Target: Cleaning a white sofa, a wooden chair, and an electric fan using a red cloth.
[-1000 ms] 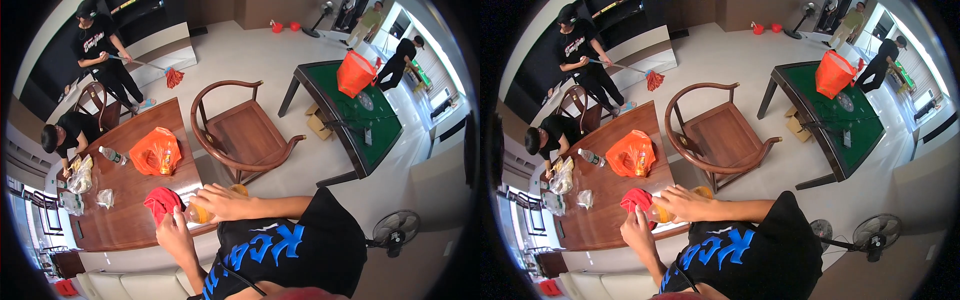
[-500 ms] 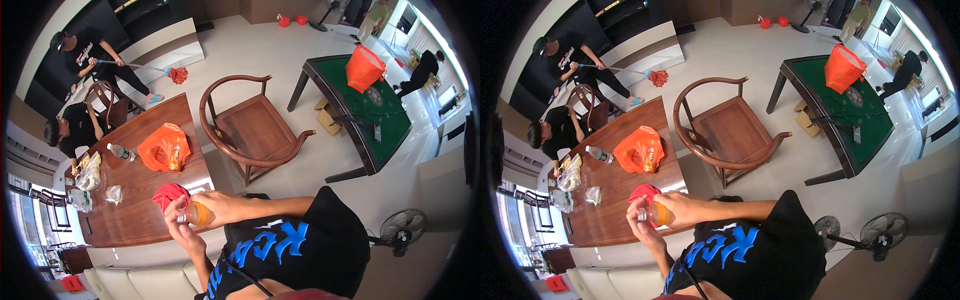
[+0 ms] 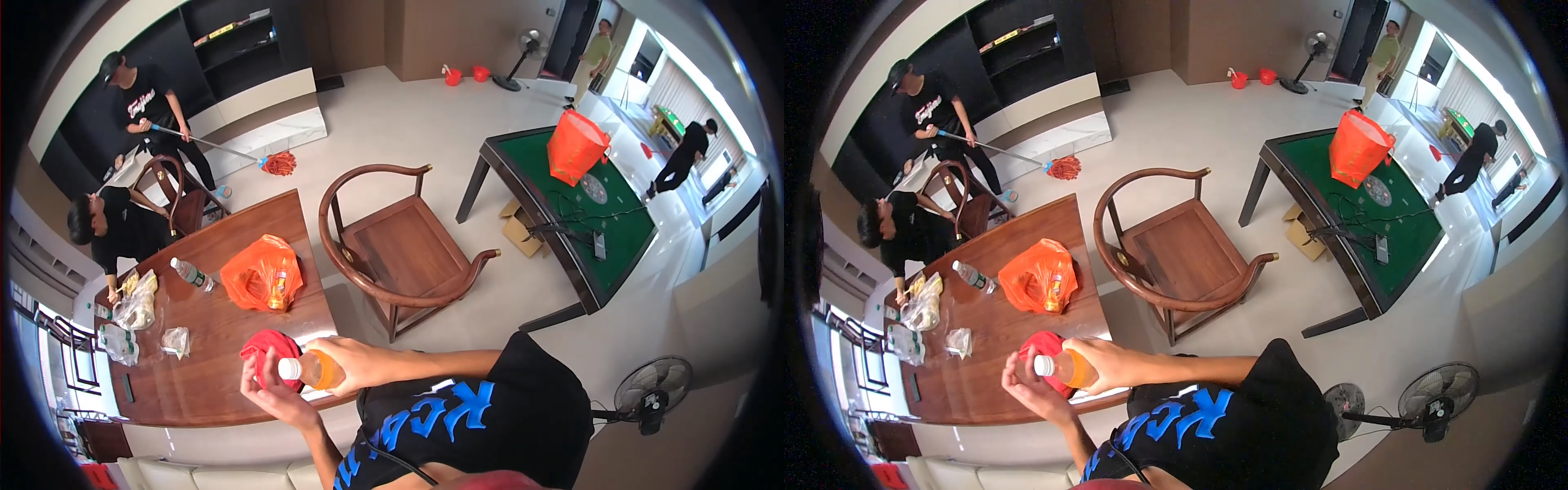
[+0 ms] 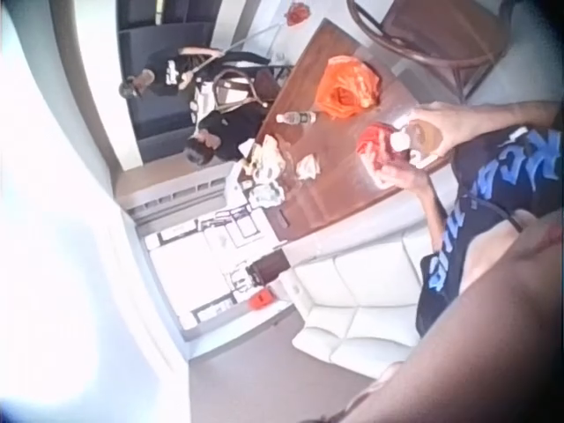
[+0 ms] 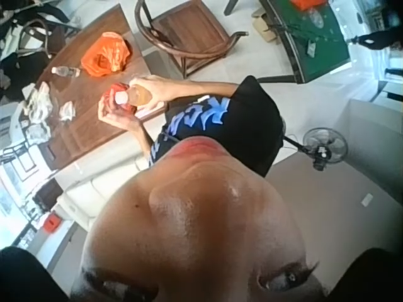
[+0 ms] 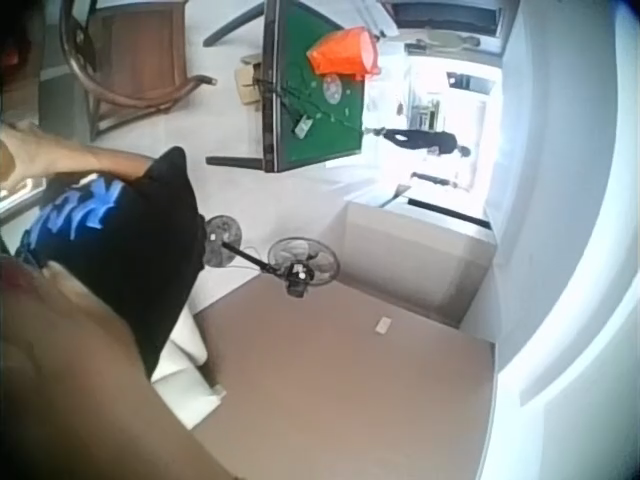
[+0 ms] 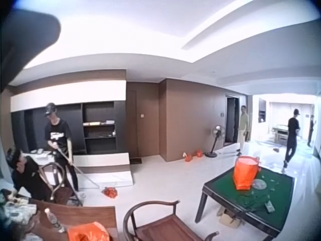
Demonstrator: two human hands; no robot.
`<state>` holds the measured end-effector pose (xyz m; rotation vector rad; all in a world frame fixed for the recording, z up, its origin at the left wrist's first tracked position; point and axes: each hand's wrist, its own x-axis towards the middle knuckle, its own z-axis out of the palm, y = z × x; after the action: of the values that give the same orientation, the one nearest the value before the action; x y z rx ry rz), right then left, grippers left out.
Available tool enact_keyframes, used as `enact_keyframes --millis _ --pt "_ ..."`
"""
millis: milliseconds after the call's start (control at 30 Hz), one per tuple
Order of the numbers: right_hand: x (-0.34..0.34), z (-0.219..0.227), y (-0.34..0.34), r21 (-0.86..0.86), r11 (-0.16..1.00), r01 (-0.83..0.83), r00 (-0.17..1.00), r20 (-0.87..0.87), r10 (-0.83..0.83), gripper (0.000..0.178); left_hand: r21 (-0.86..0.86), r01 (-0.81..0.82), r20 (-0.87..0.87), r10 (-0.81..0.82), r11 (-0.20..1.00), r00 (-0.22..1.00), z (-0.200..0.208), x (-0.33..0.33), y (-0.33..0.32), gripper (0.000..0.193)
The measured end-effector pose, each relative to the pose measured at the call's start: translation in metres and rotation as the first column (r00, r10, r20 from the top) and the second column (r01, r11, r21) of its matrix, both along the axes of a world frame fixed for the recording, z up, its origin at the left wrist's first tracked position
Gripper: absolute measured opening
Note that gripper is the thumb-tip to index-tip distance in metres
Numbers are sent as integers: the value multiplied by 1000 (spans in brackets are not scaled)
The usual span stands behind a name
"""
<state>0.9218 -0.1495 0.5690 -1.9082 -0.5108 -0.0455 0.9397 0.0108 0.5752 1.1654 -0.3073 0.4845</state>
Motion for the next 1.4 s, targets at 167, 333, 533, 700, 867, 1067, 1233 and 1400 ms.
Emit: enact_keyframes --millis 167,333,533,700,867,1067,1233,1400 --pt "27 23 -5 -46 895 -444 827 -404 390 81 592 0 -152 112 806 982 62 4 -13 41" --pt "73 15 -26 555 373 -744 148 -408 901 82 636 -13 203 -151 772 967 92 -3 -14 27" --pt "77 45 -8 157 559 -814 433 -477 765 74 689 -335 193 282 642 940 62 -10 -9 37" --pt "89 -18 17 782 -38 -622 -420 -292 859 71 477 126 146 -220 870 964 76 -15 -10 42" --pt "111 -34 10 687 226 -690 -215 -494 843 62 630 -221 133 177 745 975 48 5 -4 43" --pt "107 -78 19 997 2 -80 -696 -57 716 78 208 48 -452 53 977 890 20 11 -12 31" --pt "127 -88 5 988 83 -132 -568 -144 810 76 217 129 -382 -38 968 923 -5 37 -11 17" --pt "160 -126 16 496 750 -438 380 -654 654 69 847 178 -489 604 500 630 -172 59 72 63"
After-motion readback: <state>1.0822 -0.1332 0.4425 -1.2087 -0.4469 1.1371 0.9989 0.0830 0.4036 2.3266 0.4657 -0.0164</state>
